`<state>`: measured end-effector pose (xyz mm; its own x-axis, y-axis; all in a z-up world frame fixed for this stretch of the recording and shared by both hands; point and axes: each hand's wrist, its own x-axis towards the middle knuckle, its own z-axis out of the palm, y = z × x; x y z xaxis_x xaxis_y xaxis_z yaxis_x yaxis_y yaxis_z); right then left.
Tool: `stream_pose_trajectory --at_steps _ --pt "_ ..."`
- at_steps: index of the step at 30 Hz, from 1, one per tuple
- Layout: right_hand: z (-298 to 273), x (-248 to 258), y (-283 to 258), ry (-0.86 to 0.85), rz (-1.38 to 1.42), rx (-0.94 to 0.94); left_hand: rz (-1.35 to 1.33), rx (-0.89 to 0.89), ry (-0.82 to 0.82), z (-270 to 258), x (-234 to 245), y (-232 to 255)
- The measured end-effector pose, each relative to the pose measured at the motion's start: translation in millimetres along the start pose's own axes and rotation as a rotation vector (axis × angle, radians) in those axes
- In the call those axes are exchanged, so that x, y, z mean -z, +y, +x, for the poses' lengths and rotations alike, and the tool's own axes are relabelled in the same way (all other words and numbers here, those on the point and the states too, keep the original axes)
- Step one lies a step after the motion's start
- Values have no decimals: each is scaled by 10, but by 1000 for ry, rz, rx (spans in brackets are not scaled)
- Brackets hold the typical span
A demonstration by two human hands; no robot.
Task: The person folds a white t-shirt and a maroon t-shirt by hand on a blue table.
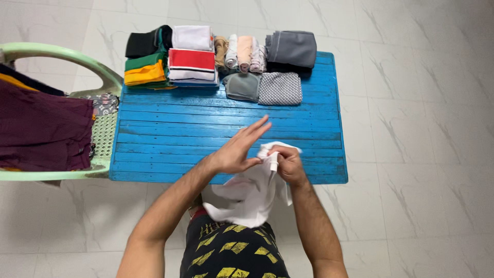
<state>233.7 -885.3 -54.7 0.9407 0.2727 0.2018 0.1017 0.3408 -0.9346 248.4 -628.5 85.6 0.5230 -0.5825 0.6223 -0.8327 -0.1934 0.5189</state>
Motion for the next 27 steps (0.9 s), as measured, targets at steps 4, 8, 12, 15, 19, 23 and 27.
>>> stream_pose_trajectory --at_steps 4,8,12,15,19,23,27 --pt "55 -355 -262 53 358 -4 -263 286 -352 312 -138 42" --pt "-124 -720 -497 211 194 6 12 379 -329 352 -229 -25" --pt "-393 -876 -192 422 -575 28 156 509 -316 275 -159 -63" --pt "-513 -869 -7 617 -904 18 216 577 -320 238 -53 9" --pt "-473 -963 -172 506 -933 230 165 631 -258 175 41 184" --pt "-342 -1131 -270 408 -1018 260 74 733 -279 39 45 353" --pt "-289 -964 -28 286 -992 203 132 808 -253 -231 257 414"
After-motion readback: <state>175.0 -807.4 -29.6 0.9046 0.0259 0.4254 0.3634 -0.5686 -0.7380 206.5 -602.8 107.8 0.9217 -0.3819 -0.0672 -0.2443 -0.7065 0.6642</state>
